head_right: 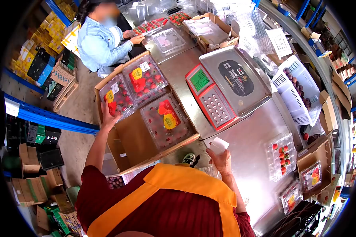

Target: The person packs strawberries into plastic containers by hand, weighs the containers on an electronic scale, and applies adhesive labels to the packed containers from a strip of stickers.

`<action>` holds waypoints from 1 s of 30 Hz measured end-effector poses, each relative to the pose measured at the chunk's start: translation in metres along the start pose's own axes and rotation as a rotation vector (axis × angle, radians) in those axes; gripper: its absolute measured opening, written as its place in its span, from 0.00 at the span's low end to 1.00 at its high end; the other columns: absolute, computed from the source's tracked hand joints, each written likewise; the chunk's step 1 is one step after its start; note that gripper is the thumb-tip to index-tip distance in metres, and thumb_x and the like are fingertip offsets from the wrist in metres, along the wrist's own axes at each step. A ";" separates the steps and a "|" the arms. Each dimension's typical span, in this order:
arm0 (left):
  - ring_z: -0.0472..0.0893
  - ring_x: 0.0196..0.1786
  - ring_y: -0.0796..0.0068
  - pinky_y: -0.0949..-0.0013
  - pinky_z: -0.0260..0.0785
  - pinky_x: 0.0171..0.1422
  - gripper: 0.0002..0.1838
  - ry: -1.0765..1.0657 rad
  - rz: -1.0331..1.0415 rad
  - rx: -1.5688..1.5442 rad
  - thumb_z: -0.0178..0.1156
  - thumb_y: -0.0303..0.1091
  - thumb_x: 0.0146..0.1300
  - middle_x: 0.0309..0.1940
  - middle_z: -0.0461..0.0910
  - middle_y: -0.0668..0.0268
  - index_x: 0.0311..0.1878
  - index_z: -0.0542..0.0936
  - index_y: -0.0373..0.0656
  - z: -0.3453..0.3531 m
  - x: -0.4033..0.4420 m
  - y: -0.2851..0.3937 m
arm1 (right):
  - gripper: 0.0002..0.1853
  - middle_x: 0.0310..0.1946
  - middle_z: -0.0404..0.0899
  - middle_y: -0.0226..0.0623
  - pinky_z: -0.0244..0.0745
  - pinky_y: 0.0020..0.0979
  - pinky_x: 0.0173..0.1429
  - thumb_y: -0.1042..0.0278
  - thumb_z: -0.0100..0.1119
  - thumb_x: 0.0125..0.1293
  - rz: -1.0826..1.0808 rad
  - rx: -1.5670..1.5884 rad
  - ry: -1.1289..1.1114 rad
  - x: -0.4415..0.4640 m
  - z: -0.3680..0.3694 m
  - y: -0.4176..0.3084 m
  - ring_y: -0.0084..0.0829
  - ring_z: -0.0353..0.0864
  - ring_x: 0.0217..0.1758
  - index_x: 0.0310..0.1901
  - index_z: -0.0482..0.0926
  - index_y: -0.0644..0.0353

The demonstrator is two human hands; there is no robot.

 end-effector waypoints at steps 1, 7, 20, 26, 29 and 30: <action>0.43 0.75 0.46 0.52 0.44 0.77 0.66 -0.030 0.010 -0.046 0.78 0.41 0.37 0.73 0.37 0.44 0.75 0.41 0.48 0.001 -0.002 -0.005 | 0.18 0.26 0.80 0.32 0.72 0.25 0.20 0.69 0.68 0.56 0.001 -0.004 -0.012 0.001 0.000 0.004 0.21 0.74 0.18 0.46 0.79 0.67; 0.40 0.76 0.45 0.52 0.47 0.76 0.65 -0.195 -0.005 0.229 0.81 0.45 0.33 0.73 0.33 0.44 0.74 0.49 0.54 -0.008 0.032 -0.012 | 0.16 0.26 0.79 0.32 0.71 0.25 0.21 0.68 0.67 0.57 -0.029 -0.059 -0.113 0.005 0.017 -0.001 0.20 0.74 0.18 0.44 0.78 0.68; 0.79 0.42 0.71 0.66 0.72 0.44 0.31 -0.555 -0.772 -0.402 0.70 0.46 0.53 0.40 0.79 0.64 0.53 0.73 0.32 0.167 -0.155 0.096 | 0.16 0.31 0.84 0.39 0.70 0.23 0.23 0.61 0.61 0.64 0.073 0.328 0.150 -0.041 -0.058 0.039 0.21 0.74 0.20 0.46 0.80 0.66; 0.77 0.45 0.67 0.66 0.68 0.52 0.29 -0.143 -0.653 -0.674 0.69 0.40 0.53 0.43 0.78 0.61 0.53 0.73 0.32 0.116 -0.124 0.124 | 0.17 0.29 0.84 0.35 0.70 0.24 0.23 0.57 0.62 0.63 0.123 0.326 0.223 -0.061 -0.072 0.058 0.21 0.73 0.18 0.42 0.81 0.65; 0.73 0.53 0.59 0.60 0.66 0.58 0.25 -0.177 -0.067 -0.177 0.63 0.31 0.58 0.50 0.73 0.53 0.59 0.69 0.37 0.053 -0.117 0.199 | 0.18 0.29 0.84 0.33 0.72 0.25 0.23 0.57 0.61 0.64 0.129 0.296 0.264 -0.073 -0.085 0.056 0.22 0.74 0.19 0.44 0.81 0.65; 0.72 0.55 0.57 0.58 0.65 0.60 0.25 -0.129 0.180 0.036 0.60 0.29 0.60 0.54 0.71 0.50 0.61 0.68 0.38 0.032 -0.124 0.232 | 0.18 0.29 0.84 0.34 0.72 0.25 0.24 0.56 0.60 0.65 0.138 0.337 0.280 -0.079 -0.091 0.057 0.22 0.74 0.19 0.45 0.80 0.65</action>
Point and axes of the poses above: each hand's wrist, its own x-axis towards the middle knuckle, its own z-axis out of the palm, y = z × x, the point moved 10 cm from there along x, towards the middle knuckle
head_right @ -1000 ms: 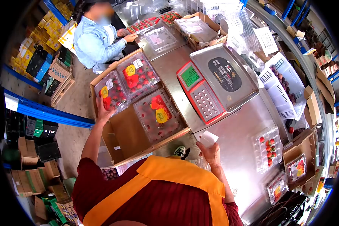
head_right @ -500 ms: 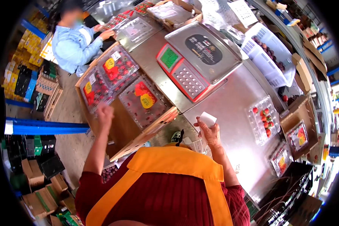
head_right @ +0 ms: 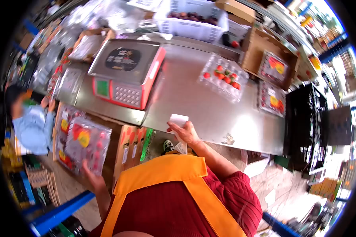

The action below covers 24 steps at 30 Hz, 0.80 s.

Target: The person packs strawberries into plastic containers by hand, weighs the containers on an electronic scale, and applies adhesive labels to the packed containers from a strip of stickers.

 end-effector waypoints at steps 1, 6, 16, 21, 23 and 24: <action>0.70 0.58 0.56 0.56 0.64 0.62 0.24 0.044 0.135 0.148 0.58 0.26 0.62 0.57 0.68 0.47 0.63 0.67 0.41 -0.011 -0.003 0.028 | 0.18 0.29 0.84 0.34 0.72 0.25 0.24 0.56 0.59 0.66 0.015 0.042 0.010 -0.005 -0.006 0.002 0.22 0.74 0.19 0.45 0.80 0.65; 0.71 0.57 0.60 0.56 0.66 0.61 0.28 0.035 -0.049 -0.433 0.60 0.33 0.61 0.58 0.68 0.51 0.63 0.66 0.36 0.072 -0.005 0.062 | 0.20 0.30 0.81 0.38 0.74 0.25 0.25 0.52 0.50 0.71 0.015 0.319 0.152 -0.028 -0.063 0.019 0.24 0.77 0.21 0.49 0.77 0.63; 0.73 0.52 0.70 0.64 0.68 0.57 0.28 -0.519 -0.402 -1.107 0.61 0.43 0.63 0.53 0.73 0.60 0.59 0.67 0.34 0.356 -0.107 0.241 | 0.17 0.23 0.73 0.29 0.63 0.26 0.18 0.73 0.71 0.51 -0.428 0.911 1.408 -0.172 -0.499 0.146 0.21 0.63 0.14 0.43 0.78 0.59; 0.66 0.33 0.69 0.60 0.63 0.38 0.23 -0.534 -0.249 -0.733 0.64 0.48 0.59 0.35 0.71 0.59 0.28 0.69 0.35 0.364 -0.099 0.262 | 0.20 0.21 0.73 0.33 0.69 0.32 0.27 0.57 0.67 0.59 -0.157 0.767 1.379 -0.155 -0.683 0.232 0.29 0.69 0.21 0.48 0.81 0.63; 0.70 0.48 0.59 0.54 0.60 0.54 0.23 -0.256 -0.277 -0.623 0.64 0.48 0.58 0.39 0.72 0.47 0.38 0.74 0.33 0.366 -0.113 0.222 | 0.24 0.31 0.76 0.37 0.75 0.36 0.36 0.50 0.60 0.64 -0.238 0.767 1.009 -0.112 -0.694 0.190 0.34 0.75 0.28 0.52 0.77 0.62; 0.74 0.40 0.61 0.58 0.65 0.46 0.22 -0.223 -0.293 -0.612 0.65 0.47 0.58 0.35 0.75 0.51 0.43 0.76 0.36 0.357 -0.124 0.218 | 0.26 0.36 0.76 0.38 0.74 0.36 0.40 0.49 0.58 0.64 -0.219 0.663 0.966 -0.090 -0.714 0.192 0.35 0.76 0.31 0.55 0.74 0.61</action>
Point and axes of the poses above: each hand's wrist, its own x-axis towards the middle knuckle, its own z-axis out of the palm, y = z × x, the point moved 10 cm from there along x, towards the middle knuckle
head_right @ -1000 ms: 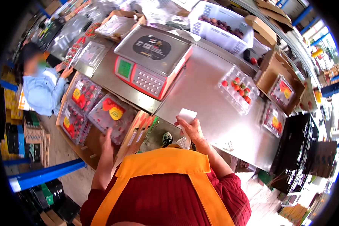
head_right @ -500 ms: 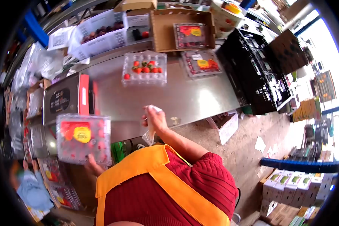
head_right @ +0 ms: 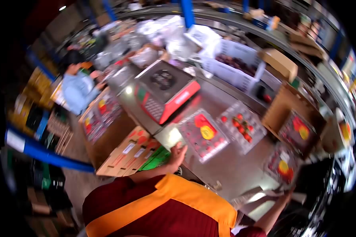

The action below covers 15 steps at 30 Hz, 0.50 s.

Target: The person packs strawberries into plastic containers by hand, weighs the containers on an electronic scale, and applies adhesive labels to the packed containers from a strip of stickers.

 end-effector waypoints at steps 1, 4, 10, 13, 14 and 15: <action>0.77 0.32 0.63 0.62 0.71 0.39 0.23 0.037 -0.006 0.005 0.66 0.46 0.58 0.31 0.77 0.54 0.48 0.77 0.38 -0.007 -0.011 -0.002 | 0.28 0.41 0.75 0.40 0.74 0.36 0.44 0.48 0.57 0.64 -0.029 -0.099 -0.033 0.025 0.003 -0.002 0.35 0.76 0.35 0.59 0.71 0.61; 0.77 0.26 0.76 0.72 0.70 0.29 0.14 0.021 -0.121 -0.294 0.60 0.40 0.65 0.28 0.78 0.68 0.47 0.77 0.41 -0.003 -0.040 -0.010 | 0.36 0.57 0.73 0.43 0.73 0.35 0.55 0.46 0.52 0.64 -0.159 -0.271 -0.125 0.068 0.010 -0.003 0.37 0.78 0.45 0.69 0.62 0.60; 0.79 0.32 0.83 0.79 0.71 0.32 0.10 -0.128 -0.251 -0.400 0.57 0.39 0.68 0.36 0.79 0.71 0.46 0.76 0.43 0.002 -0.053 0.024 | 0.36 0.52 0.75 0.41 0.72 0.36 0.50 0.48 0.61 0.58 -0.139 -0.275 -0.024 -0.067 0.067 -0.040 0.35 0.76 0.45 0.64 0.66 0.61; 0.80 0.32 0.83 0.79 0.71 0.32 0.10 -0.200 -0.208 -0.417 0.57 0.38 0.68 0.35 0.79 0.70 0.46 0.76 0.44 0.026 -0.056 0.043 | 0.36 0.51 0.75 0.41 0.72 0.36 0.49 0.48 0.61 0.58 -0.130 -0.190 -0.069 -0.129 0.092 -0.046 0.35 0.76 0.45 0.63 0.67 0.61; 0.79 0.31 0.81 0.77 0.71 0.32 0.11 -0.314 -0.184 -0.403 0.57 0.40 0.68 0.35 0.79 0.70 0.46 0.76 0.44 0.044 -0.058 0.045 | 0.35 0.51 0.75 0.41 0.72 0.36 0.49 0.49 0.61 0.58 -0.127 -0.159 -0.087 -0.149 0.099 -0.048 0.35 0.76 0.45 0.63 0.67 0.61; 0.78 0.30 0.82 0.77 0.71 0.32 0.11 -0.438 -0.229 -0.468 0.58 0.40 0.67 0.36 0.79 0.70 0.47 0.77 0.44 0.061 -0.066 0.059 | 0.35 0.51 0.75 0.41 0.72 0.36 0.49 0.49 0.61 0.58 -0.130 -0.127 -0.105 -0.170 0.105 -0.052 0.35 0.76 0.45 0.63 0.67 0.61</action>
Point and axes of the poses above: each hand's wrist, its own x-axis towards the middle knuckle, its own z-axis out of the palm, y = z × x, the point moved 10 cm from there along x, towards the middle knuckle
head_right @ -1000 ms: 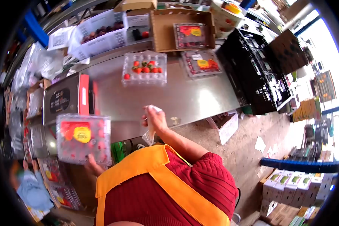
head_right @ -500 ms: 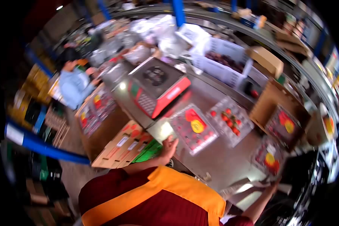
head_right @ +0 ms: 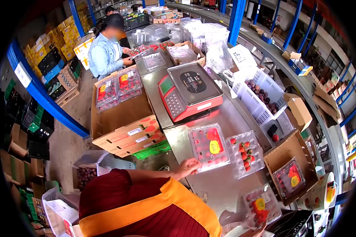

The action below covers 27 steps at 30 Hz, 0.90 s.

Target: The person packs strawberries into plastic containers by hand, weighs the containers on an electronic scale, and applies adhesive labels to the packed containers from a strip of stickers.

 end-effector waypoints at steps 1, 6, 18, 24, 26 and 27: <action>0.79 0.30 0.82 0.77 0.71 0.32 0.12 -0.141 -0.046 -0.012 0.58 0.40 0.67 0.36 0.80 0.69 0.47 0.77 0.43 0.022 -0.001 -0.002 | 0.35 0.51 0.75 0.41 0.72 0.36 0.48 0.49 0.62 0.58 0.001 0.034 -0.022 -0.018 0.008 -0.007 0.35 0.76 0.45 0.63 0.67 0.61; 0.80 0.34 0.79 0.72 0.73 0.37 0.23 -0.858 -0.139 0.174 0.58 0.50 0.66 0.44 0.78 0.65 0.54 0.72 0.42 0.130 -0.035 -0.006 | 0.34 0.50 0.75 0.40 0.72 0.36 0.47 0.50 0.62 0.57 0.026 0.191 -0.120 -0.100 0.039 -0.041 0.34 0.76 0.45 0.62 0.68 0.60; 0.68 0.60 0.74 0.65 0.61 0.66 0.28 0.249 0.683 -0.615 0.58 0.40 0.67 0.58 0.69 0.64 0.65 0.63 0.39 -0.131 -0.022 0.252 | 0.17 0.44 0.75 0.37 0.69 0.39 0.59 0.62 0.61 0.64 0.057 0.126 -1.015 -0.327 0.399 -0.006 0.31 0.74 0.50 0.49 0.72 0.63; 0.78 0.49 0.73 0.70 0.69 0.55 0.24 1.075 0.563 0.238 0.53 0.49 0.69 0.47 0.80 0.61 0.54 0.77 0.36 -0.410 -0.156 0.297 | 0.12 0.27 0.73 0.28 0.71 0.27 0.36 0.62 0.66 0.62 0.303 0.038 -1.025 -0.340 0.439 0.058 0.25 0.74 0.29 0.29 0.71 0.53; 0.79 0.44 0.75 0.70 0.70 0.50 0.25 1.111 0.566 0.243 0.52 0.52 0.69 0.42 0.82 0.63 0.50 0.79 0.36 -0.474 -0.182 0.288 | 0.14 0.25 0.72 0.27 0.69 0.25 0.34 0.63 0.67 0.61 0.327 0.008 -0.974 -0.331 0.443 0.079 0.24 0.72 0.26 0.27 0.68 0.52; 0.79 0.45 0.75 0.70 0.70 0.51 0.26 1.173 0.465 0.201 0.52 0.52 0.69 0.43 0.81 0.63 0.50 0.78 0.35 -0.497 -0.189 0.274 | 0.15 0.25 0.71 0.27 0.68 0.25 0.33 0.63 0.67 0.61 0.336 -0.007 -0.963 -0.327 0.442 0.088 0.23 0.71 0.26 0.26 0.67 0.51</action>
Point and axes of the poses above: each hand's wrist, its own x-axis towards the middle knuckle, its own z-axis out of the palm, y = z × x, the point moved 10 cm from there along x, towards the middle knuckle
